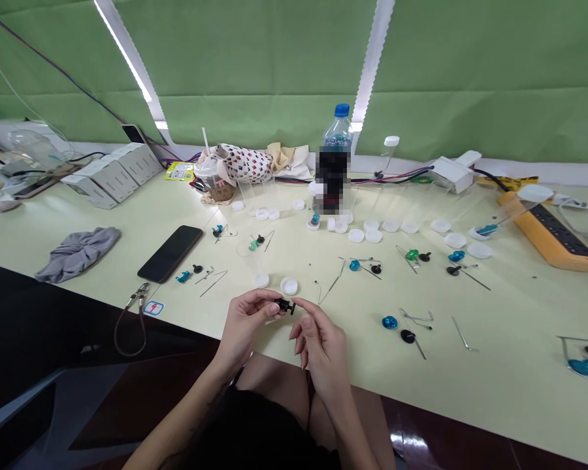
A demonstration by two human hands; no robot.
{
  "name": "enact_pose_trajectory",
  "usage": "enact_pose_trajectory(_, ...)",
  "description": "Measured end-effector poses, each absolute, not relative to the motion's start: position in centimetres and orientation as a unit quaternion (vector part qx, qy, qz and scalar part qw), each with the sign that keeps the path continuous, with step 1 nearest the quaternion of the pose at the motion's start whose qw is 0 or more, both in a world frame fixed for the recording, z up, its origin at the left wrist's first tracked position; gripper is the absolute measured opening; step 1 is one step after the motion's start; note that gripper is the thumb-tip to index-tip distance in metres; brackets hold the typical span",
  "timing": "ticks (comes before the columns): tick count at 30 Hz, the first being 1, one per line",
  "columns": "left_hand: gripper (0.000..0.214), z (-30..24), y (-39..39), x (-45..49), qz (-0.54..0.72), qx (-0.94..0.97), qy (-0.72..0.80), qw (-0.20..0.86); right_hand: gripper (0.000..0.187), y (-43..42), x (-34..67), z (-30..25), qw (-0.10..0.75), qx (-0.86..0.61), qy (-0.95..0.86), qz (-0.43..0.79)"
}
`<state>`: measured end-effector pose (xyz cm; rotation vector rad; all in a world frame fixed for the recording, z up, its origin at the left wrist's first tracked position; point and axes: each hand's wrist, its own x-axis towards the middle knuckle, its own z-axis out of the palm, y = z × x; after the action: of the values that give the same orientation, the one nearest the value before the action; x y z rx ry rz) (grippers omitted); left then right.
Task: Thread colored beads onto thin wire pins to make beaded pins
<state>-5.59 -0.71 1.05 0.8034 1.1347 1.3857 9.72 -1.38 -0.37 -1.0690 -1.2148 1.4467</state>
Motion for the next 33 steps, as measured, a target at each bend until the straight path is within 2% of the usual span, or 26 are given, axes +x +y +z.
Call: enact_pose_trajectory(33,0.019,1.15,-0.68,-5.58,0.590,0.335,0.491,0.547,0.041,-1.37,9.55,-0.51,0.447,-0.444,-0.515,0.582)
